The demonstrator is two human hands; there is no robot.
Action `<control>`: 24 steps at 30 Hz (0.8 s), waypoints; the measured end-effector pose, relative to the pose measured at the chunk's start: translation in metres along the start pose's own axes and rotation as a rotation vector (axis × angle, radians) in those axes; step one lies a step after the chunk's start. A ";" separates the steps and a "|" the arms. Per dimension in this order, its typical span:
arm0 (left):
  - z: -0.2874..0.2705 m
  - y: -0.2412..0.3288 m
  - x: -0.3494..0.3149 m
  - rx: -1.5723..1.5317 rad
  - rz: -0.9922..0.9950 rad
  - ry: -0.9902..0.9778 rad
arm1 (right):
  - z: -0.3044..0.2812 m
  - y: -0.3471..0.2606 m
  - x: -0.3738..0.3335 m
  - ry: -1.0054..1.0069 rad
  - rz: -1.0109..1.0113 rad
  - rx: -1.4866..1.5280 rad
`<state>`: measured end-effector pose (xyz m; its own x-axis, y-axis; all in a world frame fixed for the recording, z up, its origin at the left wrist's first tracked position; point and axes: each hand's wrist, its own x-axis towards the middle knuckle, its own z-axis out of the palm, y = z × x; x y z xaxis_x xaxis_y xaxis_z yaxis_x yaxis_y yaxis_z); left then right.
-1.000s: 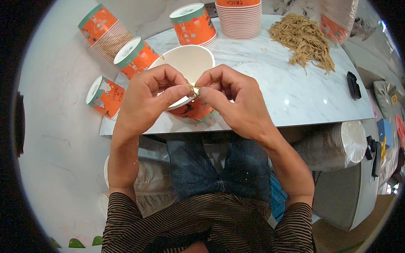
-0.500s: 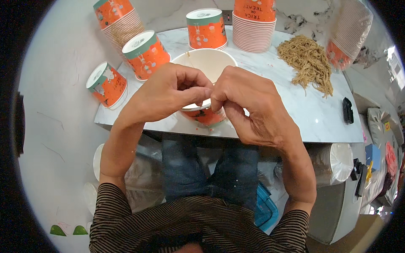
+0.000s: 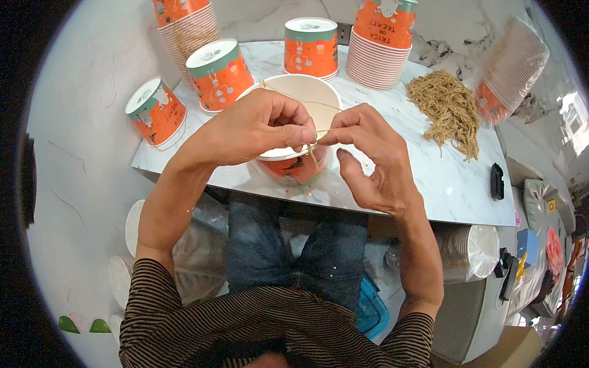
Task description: Manually thread and knot thin strings through holes in small paper buckets for assembly.
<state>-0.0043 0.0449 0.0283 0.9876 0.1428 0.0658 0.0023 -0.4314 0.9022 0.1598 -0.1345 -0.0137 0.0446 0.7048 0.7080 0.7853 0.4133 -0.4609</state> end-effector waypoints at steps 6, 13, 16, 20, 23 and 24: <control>-0.003 -0.005 0.000 -0.023 0.019 0.074 | 0.011 -0.006 -0.007 0.053 -0.030 -0.110; -0.003 -0.008 -0.001 -0.030 0.016 0.080 | 0.024 -0.002 -0.015 0.130 0.066 -0.124; -0.001 -0.011 0.001 -0.019 -0.002 0.085 | 0.023 -0.006 -0.015 0.104 0.083 -0.087; 0.000 -0.012 0.001 0.012 0.001 0.108 | 0.024 -0.012 -0.013 0.088 0.101 -0.066; 0.003 -0.012 0.003 0.031 -0.002 0.103 | 0.022 -0.007 -0.017 0.090 0.110 -0.104; 0.003 -0.011 0.003 0.032 0.001 0.101 | 0.022 -0.005 -0.019 0.089 0.103 -0.148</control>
<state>-0.0010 0.0473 0.0170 0.9666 0.2312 0.1107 0.0083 -0.4599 0.8880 0.1413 -0.1369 -0.0365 0.1783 0.6828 0.7085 0.8556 0.2481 -0.4544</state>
